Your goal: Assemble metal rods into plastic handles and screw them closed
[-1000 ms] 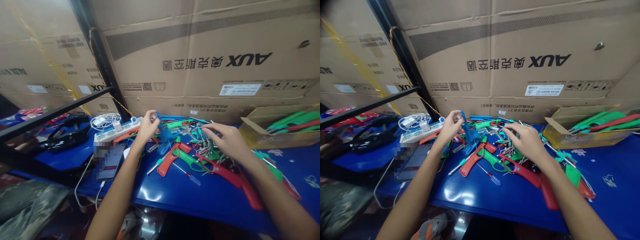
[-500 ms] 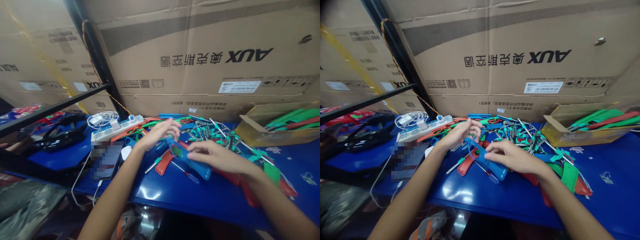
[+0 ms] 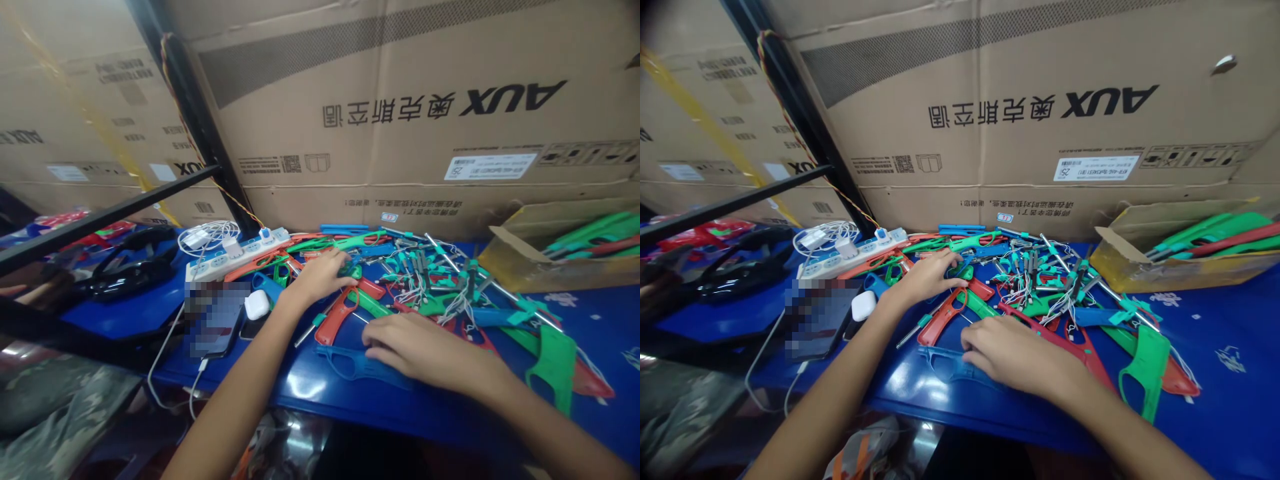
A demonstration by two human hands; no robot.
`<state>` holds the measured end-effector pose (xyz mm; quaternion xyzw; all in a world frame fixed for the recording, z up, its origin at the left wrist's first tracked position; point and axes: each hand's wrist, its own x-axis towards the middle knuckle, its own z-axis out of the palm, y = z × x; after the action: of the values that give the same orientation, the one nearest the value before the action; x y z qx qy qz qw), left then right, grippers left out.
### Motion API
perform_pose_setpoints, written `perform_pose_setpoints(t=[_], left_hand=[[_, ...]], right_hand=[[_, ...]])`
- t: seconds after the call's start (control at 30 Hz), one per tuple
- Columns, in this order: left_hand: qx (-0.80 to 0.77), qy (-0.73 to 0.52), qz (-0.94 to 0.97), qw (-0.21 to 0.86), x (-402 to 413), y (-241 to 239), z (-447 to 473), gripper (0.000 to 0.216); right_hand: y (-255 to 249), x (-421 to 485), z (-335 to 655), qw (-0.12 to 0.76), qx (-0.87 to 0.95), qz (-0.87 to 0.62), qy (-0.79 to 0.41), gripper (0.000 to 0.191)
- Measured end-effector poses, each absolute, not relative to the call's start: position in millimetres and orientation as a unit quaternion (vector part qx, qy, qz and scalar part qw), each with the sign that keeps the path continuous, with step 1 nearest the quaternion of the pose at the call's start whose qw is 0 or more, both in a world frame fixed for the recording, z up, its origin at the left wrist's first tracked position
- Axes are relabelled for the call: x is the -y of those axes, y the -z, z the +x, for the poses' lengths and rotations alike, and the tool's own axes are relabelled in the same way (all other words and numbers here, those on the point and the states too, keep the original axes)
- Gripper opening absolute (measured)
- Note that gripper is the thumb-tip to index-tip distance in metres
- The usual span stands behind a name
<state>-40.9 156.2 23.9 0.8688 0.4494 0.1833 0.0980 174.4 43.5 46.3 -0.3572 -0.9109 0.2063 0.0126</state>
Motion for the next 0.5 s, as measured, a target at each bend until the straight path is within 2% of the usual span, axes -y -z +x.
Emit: perform_pose_setpoints(t=[0.27, 0.5], left_hand=[[-0.472, -0.139, 0.869, 0.056, -161.7, -24.9, -48.3, 0.028], [-0.514, -0.145, 0.845, 0.029, -163.2, -26.8, -55.5, 0.038]], right_hand=[[-52.5, -59.9, 189.3, 0.077, 0.917, -0.359, -0.157, 0.028], [-53.0, -69.7, 197.0, 0.083, 0.915, -0.382, -0.103, 0.031]])
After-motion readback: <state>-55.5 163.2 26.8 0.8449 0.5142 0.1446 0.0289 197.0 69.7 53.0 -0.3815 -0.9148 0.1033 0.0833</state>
